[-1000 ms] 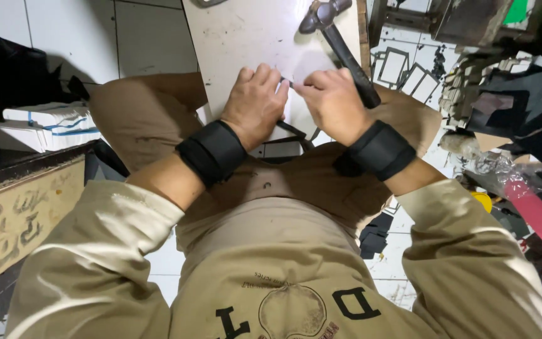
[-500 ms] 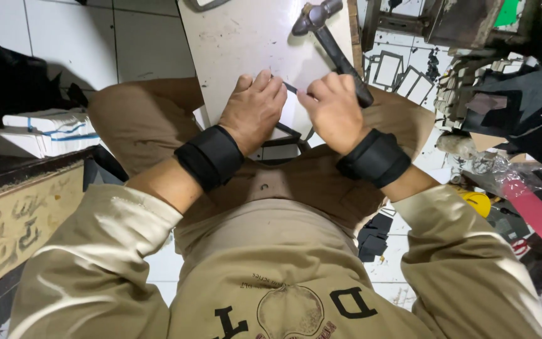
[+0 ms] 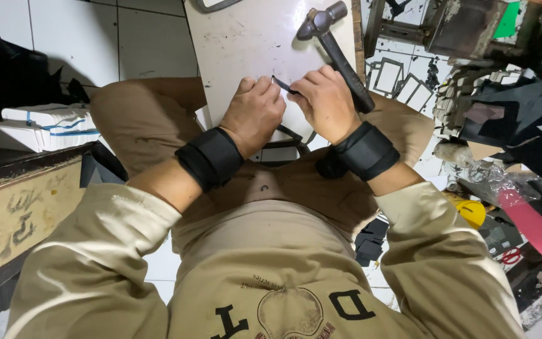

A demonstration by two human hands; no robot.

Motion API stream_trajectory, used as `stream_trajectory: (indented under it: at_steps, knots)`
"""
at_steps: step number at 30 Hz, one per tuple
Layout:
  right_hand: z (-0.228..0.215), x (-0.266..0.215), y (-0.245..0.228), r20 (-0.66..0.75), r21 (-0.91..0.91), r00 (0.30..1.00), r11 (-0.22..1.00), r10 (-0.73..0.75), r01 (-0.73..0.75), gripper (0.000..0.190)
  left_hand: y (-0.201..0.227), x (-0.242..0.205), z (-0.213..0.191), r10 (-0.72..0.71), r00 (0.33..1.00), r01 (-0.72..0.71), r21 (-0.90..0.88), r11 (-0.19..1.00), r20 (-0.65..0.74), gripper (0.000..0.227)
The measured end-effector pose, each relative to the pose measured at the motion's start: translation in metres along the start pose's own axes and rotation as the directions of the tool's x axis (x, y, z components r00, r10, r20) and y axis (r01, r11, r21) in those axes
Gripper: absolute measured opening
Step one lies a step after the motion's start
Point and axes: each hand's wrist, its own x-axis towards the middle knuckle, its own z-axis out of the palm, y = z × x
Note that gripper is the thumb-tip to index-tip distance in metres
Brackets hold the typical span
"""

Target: The person assembles and hammers pieces of leather to create a small wallet or card holder.

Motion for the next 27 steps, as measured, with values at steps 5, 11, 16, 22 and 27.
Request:
stream_trajectory:
  at_steps: [5,11,16,22,27]
  knots:
    - [0.004,0.004,-0.001,0.03,-0.177,0.995,0.979,-0.097,0.101,0.006,-0.002,-0.002,0.005,-0.003,1.0,0.003,-0.032,0.999,-0.02,0.006]
    - [0.005,0.008,0.005,0.133,-0.264,0.985,0.953,-0.115,0.146,0.006,-0.001,-0.001,0.004,-0.008,1.0,0.007,-0.008,1.0,-0.025,0.007]
    - [0.003,0.008,-0.003,0.071,-0.106,0.99,0.986,-0.124,0.131,0.011,-0.001,-0.002,0.007,-0.016,1.0,0.016,0.004,1.0,-0.013,0.01]
    - [0.023,0.004,0.01,0.221,-0.364,0.97,0.914,-0.105,0.182,0.009,-0.001,-0.002,0.008,-0.025,1.0,0.025,-0.039,0.999,0.012,0.011]
    - [0.002,0.013,0.001,0.137,-0.003,0.989,0.999,0.048,-0.048,0.006,-0.002,-0.003,0.015,-0.028,1.0,0.028,-0.045,0.999,0.008,0.012]
